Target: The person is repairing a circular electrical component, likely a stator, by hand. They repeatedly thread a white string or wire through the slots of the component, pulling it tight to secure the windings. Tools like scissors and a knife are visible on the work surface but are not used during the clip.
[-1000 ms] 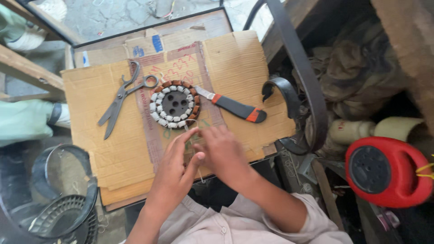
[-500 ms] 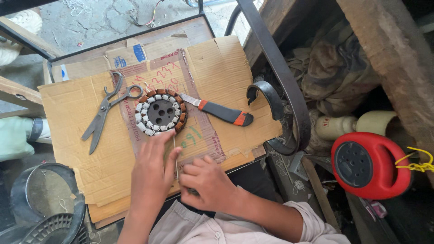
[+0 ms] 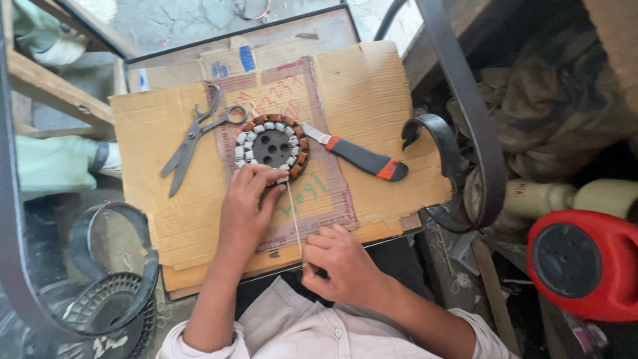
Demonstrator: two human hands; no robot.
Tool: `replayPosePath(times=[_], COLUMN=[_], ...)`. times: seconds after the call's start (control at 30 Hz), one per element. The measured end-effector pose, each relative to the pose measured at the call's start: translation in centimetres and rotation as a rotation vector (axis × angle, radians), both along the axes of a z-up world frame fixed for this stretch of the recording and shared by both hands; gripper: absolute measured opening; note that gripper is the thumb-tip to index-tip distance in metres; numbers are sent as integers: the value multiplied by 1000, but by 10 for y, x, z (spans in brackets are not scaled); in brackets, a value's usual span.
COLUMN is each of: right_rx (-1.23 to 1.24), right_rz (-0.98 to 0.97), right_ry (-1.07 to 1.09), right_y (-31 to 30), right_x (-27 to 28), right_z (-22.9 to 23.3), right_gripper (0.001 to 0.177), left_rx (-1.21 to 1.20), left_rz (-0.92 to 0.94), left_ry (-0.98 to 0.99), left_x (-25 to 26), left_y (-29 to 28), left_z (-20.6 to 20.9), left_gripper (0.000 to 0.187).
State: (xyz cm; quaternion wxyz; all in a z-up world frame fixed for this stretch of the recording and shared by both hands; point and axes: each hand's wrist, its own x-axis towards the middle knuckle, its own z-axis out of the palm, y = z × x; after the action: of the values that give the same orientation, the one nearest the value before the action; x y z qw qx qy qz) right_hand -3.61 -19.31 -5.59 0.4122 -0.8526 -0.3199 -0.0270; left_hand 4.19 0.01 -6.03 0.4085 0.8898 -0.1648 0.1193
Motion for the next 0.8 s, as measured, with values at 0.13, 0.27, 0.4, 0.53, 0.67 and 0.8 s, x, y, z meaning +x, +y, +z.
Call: replayPosePath(times=[0.13,0.27,0.4,0.53,0.67,0.8], right_rx=[25,11,-9,-24,-25,51], right_rz=[1,-2,-10,4,2,2], right_ry=[23,36,26,16,47,68], right_y=[-1,-3,0,0,-1,-2], right_x=[1,-1,-2,1,0,0], right_z=[-1,-1,0,2,2,2], right_gripper=[20,18,18,18,17,15], left_rx=[-43,-12,43,90,134,149], left_rz=[20,11,30,43,58,76], left_ry=[29,5,-18,-18,-85,-99], left_x=[0,-1,1,5,5,7], left_y=[0,-1,-8,-10,-14,-17], left_z=[-2,2,7,10,8,6], left_gripper=[19,19,15,10,11,13])
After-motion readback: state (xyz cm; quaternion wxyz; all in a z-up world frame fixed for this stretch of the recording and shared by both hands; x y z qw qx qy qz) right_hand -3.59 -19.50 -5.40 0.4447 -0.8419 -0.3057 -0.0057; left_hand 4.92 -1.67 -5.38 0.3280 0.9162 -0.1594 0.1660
